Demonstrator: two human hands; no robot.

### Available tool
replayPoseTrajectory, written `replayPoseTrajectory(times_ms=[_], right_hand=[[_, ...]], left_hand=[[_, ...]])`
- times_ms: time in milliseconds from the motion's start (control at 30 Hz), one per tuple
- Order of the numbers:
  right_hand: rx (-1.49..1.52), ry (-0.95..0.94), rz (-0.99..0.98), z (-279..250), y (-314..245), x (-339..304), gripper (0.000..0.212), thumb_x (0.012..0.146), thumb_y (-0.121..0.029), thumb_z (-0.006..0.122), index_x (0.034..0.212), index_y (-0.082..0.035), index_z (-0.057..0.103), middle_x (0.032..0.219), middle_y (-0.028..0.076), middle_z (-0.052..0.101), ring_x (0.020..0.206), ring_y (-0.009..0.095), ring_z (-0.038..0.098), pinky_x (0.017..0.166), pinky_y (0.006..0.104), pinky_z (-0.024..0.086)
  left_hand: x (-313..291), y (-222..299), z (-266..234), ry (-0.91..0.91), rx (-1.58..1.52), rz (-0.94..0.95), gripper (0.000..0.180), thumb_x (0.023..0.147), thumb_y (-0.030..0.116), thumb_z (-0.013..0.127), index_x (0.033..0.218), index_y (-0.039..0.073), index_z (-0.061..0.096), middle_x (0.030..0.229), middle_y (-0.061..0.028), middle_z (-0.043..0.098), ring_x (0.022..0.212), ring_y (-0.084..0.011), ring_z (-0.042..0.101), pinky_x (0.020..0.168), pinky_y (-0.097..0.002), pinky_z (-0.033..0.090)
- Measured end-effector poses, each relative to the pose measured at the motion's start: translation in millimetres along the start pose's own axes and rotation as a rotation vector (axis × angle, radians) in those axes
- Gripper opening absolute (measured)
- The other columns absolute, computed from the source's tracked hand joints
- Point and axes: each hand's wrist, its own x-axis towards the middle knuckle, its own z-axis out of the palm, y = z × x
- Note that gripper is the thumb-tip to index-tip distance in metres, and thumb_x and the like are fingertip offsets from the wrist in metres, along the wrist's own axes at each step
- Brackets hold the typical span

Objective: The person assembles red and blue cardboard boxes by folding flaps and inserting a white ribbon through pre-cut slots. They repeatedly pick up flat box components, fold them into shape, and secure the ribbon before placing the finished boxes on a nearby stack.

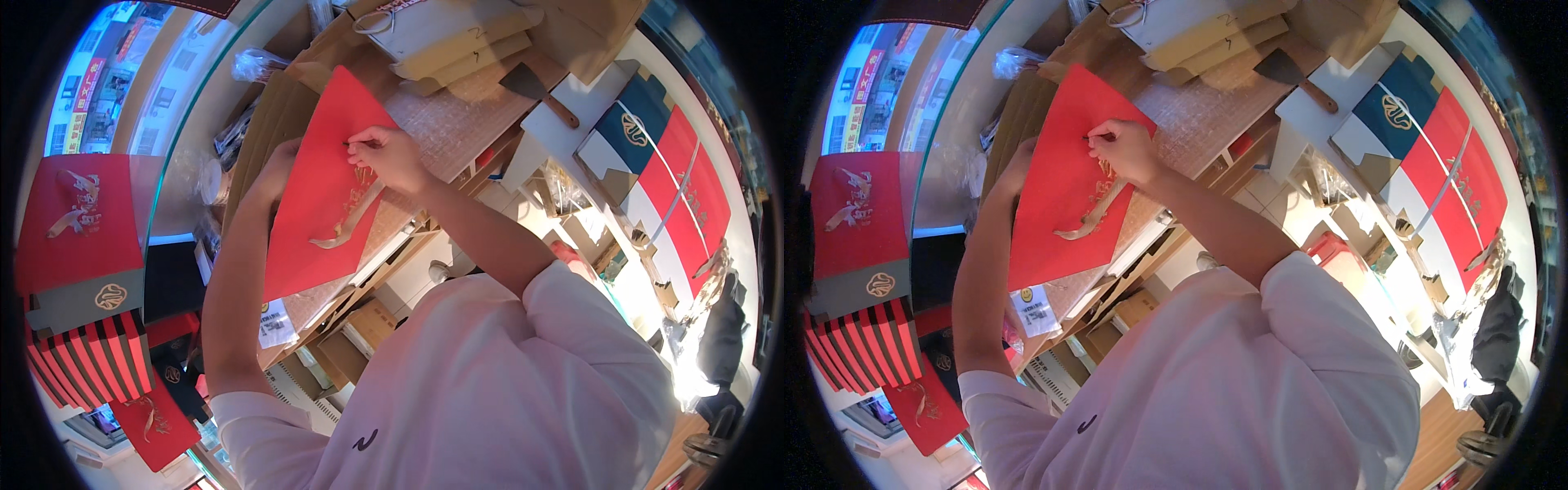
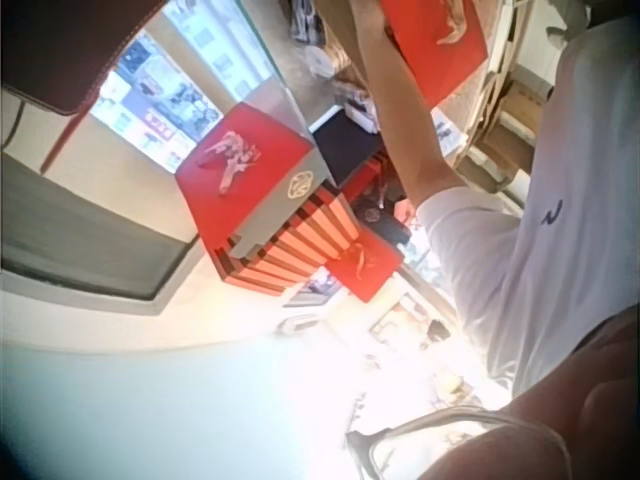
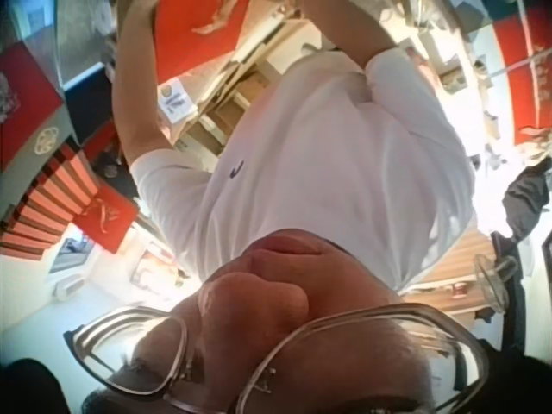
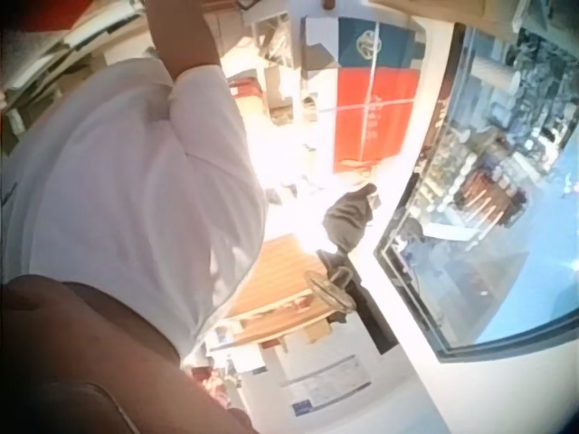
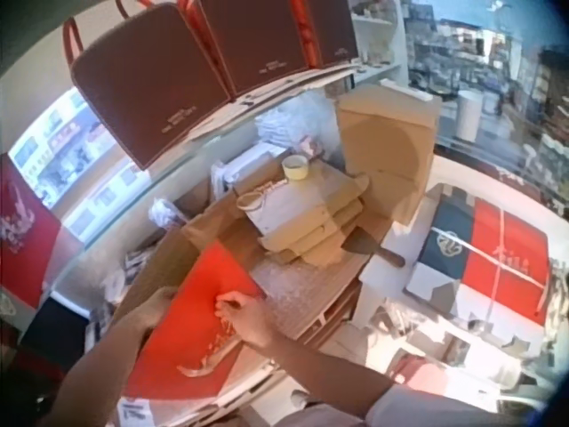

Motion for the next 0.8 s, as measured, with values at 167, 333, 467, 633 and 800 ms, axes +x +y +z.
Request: replayPoseTrajectory(times_ms=[167, 333, 467, 633, 800], right_hand=[[-0.254, 0.108, -0.136, 7.0, -5.6, -8.9, 0.015, 0.08, -0.008, 0.061, 0.093, 0.001, 0.061, 0.081, 0.009, 0.063, 0.077, 0.012, 0.062, 0.068, 0.0253, 0.05], [-0.492, 0.146, -0.256, 8.7, -8.9, -6.1, 0.015, 0.074, -0.01, 0.065, 0.087, -0.002, 0.062, 0.074, 0.006, 0.063, 0.072, 0.012, 0.062, 0.064, 0.0277, 0.048], [-0.694, 0.118, -0.275, 11.2, -21.3, -4.8, 0.013, 0.075, -0.008, 0.064, 0.085, -0.001, 0.061, 0.075, 0.007, 0.063, 0.072, 0.012, 0.063, 0.063, 0.0269, 0.049], [0.083, 0.006, 0.067, 2.2, -5.3, 5.9, 0.012, 0.083, -0.006, 0.06, 0.091, 0.001, 0.055, 0.079, 0.009, 0.061, 0.073, 0.015, 0.062, 0.062, 0.0254, 0.052], [0.314, 0.01, 0.09, 4.9, 3.1, -6.2, 0.016, 0.086, -0.009, 0.058, 0.097, 0.001, 0.053, 0.081, 0.006, 0.058, 0.077, 0.013, 0.059, 0.063, 0.0273, 0.053]], left_hand=[[5.0, -3.2, 4.2, -0.02, 0.038, 0.014, 0.033, 0.084, 0.015, 0.059, 0.11, -0.004, 0.056, 0.101, -0.0098, 0.061, 0.087, -0.014, 0.057, 0.075, -0.0282, 0.047], [3.3, -1.5, 2.9, -0.043, 0.05, 0.03, 0.034, 0.083, 0.015, 0.059, 0.111, -0.004, 0.055, 0.103, -0.01, 0.061, 0.088, -0.0144, 0.057, 0.076, -0.029, 0.047], [1.0, -0.9, 6.9, -0.071, -0.01, 0.05, 0.036, 0.083, 0.013, 0.06, 0.114, -0.003, 0.053, 0.106, -0.01, 0.059, 0.092, -0.0144, 0.055, 0.079, -0.0291, 0.046], [9.6, -5.2, 10.6, -0.067, -0.022, 0.168, 0.036, 0.083, 0.016, 0.06, 0.114, -0.003, 0.052, 0.107, -0.0103, 0.059, 0.095, -0.0147, 0.054, 0.081, -0.0299, 0.045], [35.2, -44.7, 8.7, 0.053, -0.057, 0.157, 0.038, 0.084, 0.023, 0.059, 0.11, -0.003, 0.053, 0.103, -0.0139, 0.061, 0.092, -0.0173, 0.057, 0.079, -0.0303, 0.045]])
